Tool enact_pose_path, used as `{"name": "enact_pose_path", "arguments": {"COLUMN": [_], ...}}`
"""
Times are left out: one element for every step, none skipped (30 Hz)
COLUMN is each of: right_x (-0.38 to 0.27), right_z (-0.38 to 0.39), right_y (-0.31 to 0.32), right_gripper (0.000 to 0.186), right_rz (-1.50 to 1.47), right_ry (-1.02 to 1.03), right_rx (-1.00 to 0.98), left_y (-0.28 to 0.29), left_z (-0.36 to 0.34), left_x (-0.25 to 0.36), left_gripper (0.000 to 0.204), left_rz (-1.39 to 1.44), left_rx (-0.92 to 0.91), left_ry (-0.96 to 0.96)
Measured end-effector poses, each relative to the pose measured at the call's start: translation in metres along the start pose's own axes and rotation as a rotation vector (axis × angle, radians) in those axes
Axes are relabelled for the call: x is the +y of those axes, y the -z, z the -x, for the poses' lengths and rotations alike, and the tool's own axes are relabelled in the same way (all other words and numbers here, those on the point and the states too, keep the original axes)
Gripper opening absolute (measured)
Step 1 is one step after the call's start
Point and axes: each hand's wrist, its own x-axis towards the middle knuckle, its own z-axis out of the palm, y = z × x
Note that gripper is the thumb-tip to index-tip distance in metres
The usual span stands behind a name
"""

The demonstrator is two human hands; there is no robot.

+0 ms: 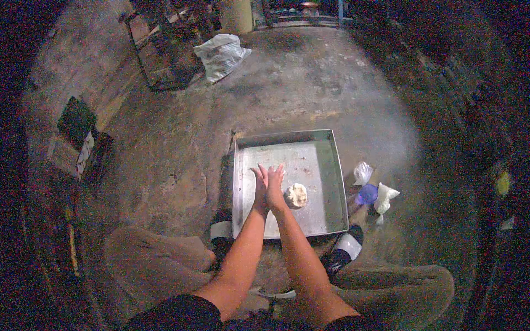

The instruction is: The person kneads a piece of dough by hand inside a metal tray, repeatedly folding and pressing it against the tray surface.

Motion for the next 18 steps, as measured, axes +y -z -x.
{"name": "enact_pose_path", "arguments": {"right_x": [0.004, 0.008, 0.009, 0.023, 0.021, 0.018, 0.014, 0.013, 0.016, 0.012, 0.017, 0.015, 0.020, 0.024, 0.026, 0.015, 0.005, 0.018], "right_z": [-0.009, -0.018, -0.028, -0.035, -0.028, -0.028, -0.027, -0.023, -0.023, -0.020, -0.017, -0.011, -0.008, -0.007, -0.006, -0.006, -0.006, -0.015], "right_y": [0.006, 0.015, 0.022, 0.048, 0.073, 0.074, 0.070, 0.066, 0.060, 0.045, 0.039, 0.022, 0.015, 0.018, 0.016, 0.005, -0.003, 0.022], "right_gripper": [0.077, 0.081, 0.085, 0.089, 0.102, 0.096, 0.092, 0.089, 0.088, 0.087, 0.085, 0.082, 0.080, 0.078, 0.076, 0.074, 0.073, 0.071], "right_rz": [-0.059, -0.120, -0.180, -0.233, -0.632, -0.519, -0.436, -0.347, -0.295, -0.288, -0.281, -0.320, -0.357, -0.312, -0.269, -0.145, -0.024, 0.118], "right_ry": [-0.031, -0.061, -0.086, -0.135, -0.413, -0.317, -0.265, -0.226, -0.214, -0.193, -0.183, -0.165, -0.153, -0.113, -0.074, 0.016, 0.109, 0.164], "right_rx": [0.072, 0.144, 0.195, 0.284, -0.263, -0.058, 0.031, 0.122, 0.092, 0.048, 0.027, -0.007, -0.017, 0.005, 0.021, 0.026, 0.032, 0.110], "left_y": [-0.005, -0.005, -0.001, -0.030, -0.025, -0.024, -0.026, -0.016, 0.003, 0.025, 0.030, 0.035, 0.026, 0.016, 0.006, 0.022, 0.041, 0.007], "left_z": [0.001, 0.003, 0.002, 0.013, 0.014, 0.013, 0.013, 0.009, -0.005, -0.018, -0.022, -0.024, -0.020, -0.016, -0.011, -0.021, -0.026, -0.008], "left_x": [0.001, -0.006, -0.013, -0.019, -0.013, -0.015, -0.016, -0.023, -0.032, -0.036, -0.038, -0.034, -0.029, -0.024, -0.014, -0.012, -0.008, -0.014], "left_gripper": [0.094, 0.096, 0.099, 0.104, 0.106, 0.104, 0.102, 0.100, 0.099, 0.097, 0.096, 0.095, 0.094, 0.094, 0.094, 0.094, 0.094, 0.096], "left_rz": [0.007, 0.023, 0.037, 0.067, 0.017, 0.043, 0.069, 0.001, -0.071, -0.147, -0.151, -0.162, -0.147, -0.130, -0.116, -0.162, -0.208, -0.302], "left_rx": [-0.005, -0.106, -0.200, -0.191, -0.220, -0.226, -0.233, -0.222, -0.223, -0.216, -0.169, -0.115, -0.101, -0.084, -0.062, -0.061, -0.059, -0.237], "left_ry": [0.032, 0.100, 0.150, 0.274, 0.273, 0.301, 0.330, 0.250, 0.154, 0.047, 0.024, -0.007, 0.069, 0.144, 0.212, 0.178, 0.144, 0.164]}}
